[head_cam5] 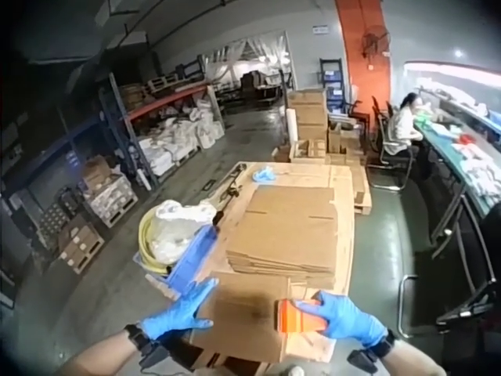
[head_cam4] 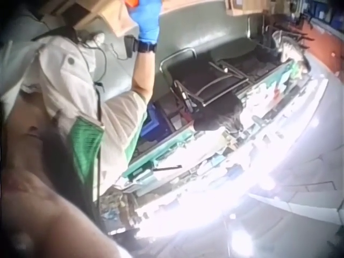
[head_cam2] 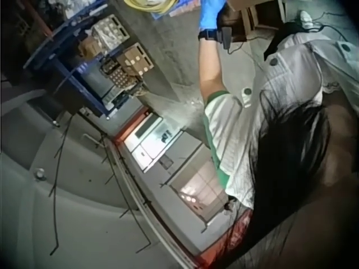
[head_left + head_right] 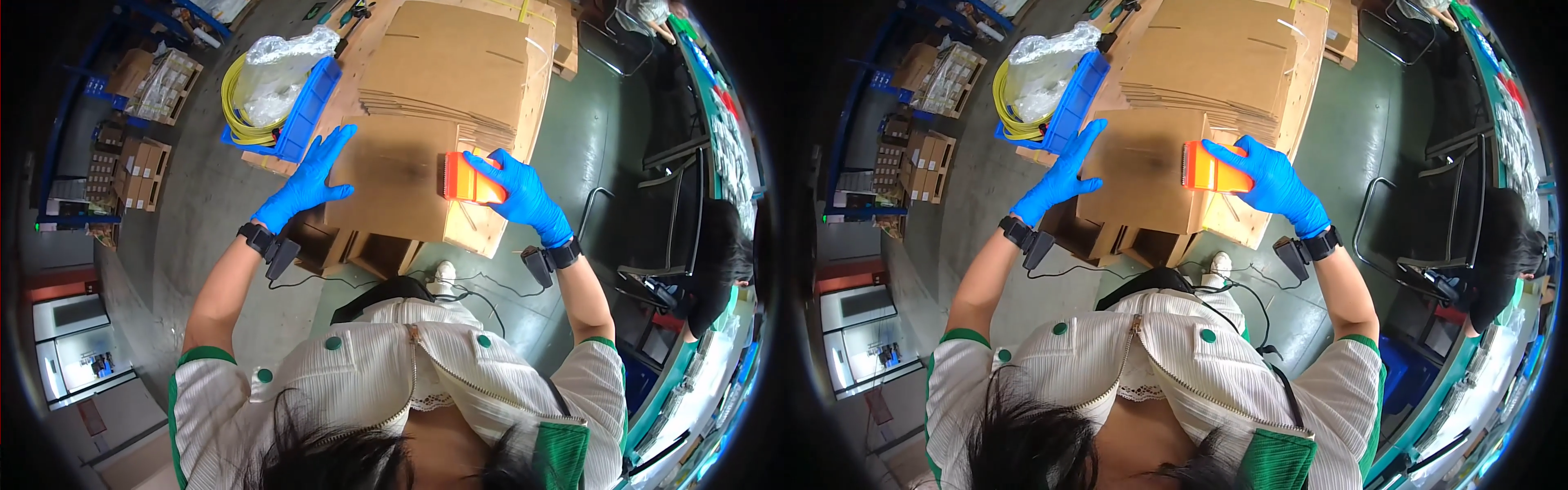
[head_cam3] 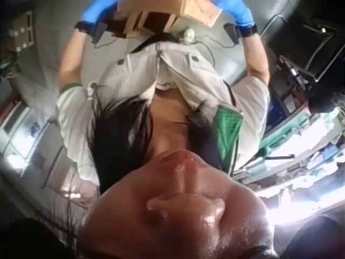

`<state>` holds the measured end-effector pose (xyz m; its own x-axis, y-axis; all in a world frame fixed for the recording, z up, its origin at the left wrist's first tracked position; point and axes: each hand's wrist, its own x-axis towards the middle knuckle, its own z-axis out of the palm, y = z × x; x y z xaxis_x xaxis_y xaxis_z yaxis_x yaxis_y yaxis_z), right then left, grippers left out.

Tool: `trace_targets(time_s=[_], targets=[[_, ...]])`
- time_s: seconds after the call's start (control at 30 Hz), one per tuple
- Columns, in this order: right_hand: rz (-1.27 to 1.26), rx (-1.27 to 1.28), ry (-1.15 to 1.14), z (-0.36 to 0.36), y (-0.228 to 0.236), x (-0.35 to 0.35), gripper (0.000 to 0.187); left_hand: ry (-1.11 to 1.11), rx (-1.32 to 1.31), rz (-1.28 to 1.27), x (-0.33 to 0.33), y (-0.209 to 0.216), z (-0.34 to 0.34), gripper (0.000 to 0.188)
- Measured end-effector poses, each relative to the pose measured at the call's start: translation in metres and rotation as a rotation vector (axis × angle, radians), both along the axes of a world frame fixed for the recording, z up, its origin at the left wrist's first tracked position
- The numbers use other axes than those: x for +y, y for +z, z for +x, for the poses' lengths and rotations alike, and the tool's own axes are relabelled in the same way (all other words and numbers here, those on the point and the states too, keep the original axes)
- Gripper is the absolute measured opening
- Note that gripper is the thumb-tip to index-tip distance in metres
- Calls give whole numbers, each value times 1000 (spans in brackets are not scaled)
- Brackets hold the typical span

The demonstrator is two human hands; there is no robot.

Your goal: The person folds a cardboard box, seals the bottom with a tape dispenser, and sets it aside before repeating the process with a second box.

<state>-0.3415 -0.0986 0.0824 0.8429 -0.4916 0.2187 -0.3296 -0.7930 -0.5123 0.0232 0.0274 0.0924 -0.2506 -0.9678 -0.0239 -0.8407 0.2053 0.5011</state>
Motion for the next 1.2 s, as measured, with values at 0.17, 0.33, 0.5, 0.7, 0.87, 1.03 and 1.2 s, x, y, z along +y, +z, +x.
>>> trace_targets(time_s=[0.17, 0.33, 0.5, 0.7, 0.87, 1.03, 1.2], targets=[[-17, 66, 41, -13, 7, -9, 74, 21, 50, -7, 0, -2, 2, 93], [-25, 88, 8, -28, -4, -9, 74, 17, 96, -24, 0, -8, 4, 94], [8, 43, -43, -47, -31, -9, 75, 24, 38, -15, 0, -10, 8, 95], [99, -18, -81, -47, -66, -2, 78, 14, 18, 18, -1, -3, 2, 95], [148, -135, -69, -20, -101, 3, 77, -4, 3, 19, 0, -3, 3, 95], [222, -206, -132, -2, -130, 8, 75, -11, -6, 47, 4, 4, -4, 92], [230, -103, -108, -12, -140, 13, 70, -45, -105, 65, -1, 16, -7, 89]])
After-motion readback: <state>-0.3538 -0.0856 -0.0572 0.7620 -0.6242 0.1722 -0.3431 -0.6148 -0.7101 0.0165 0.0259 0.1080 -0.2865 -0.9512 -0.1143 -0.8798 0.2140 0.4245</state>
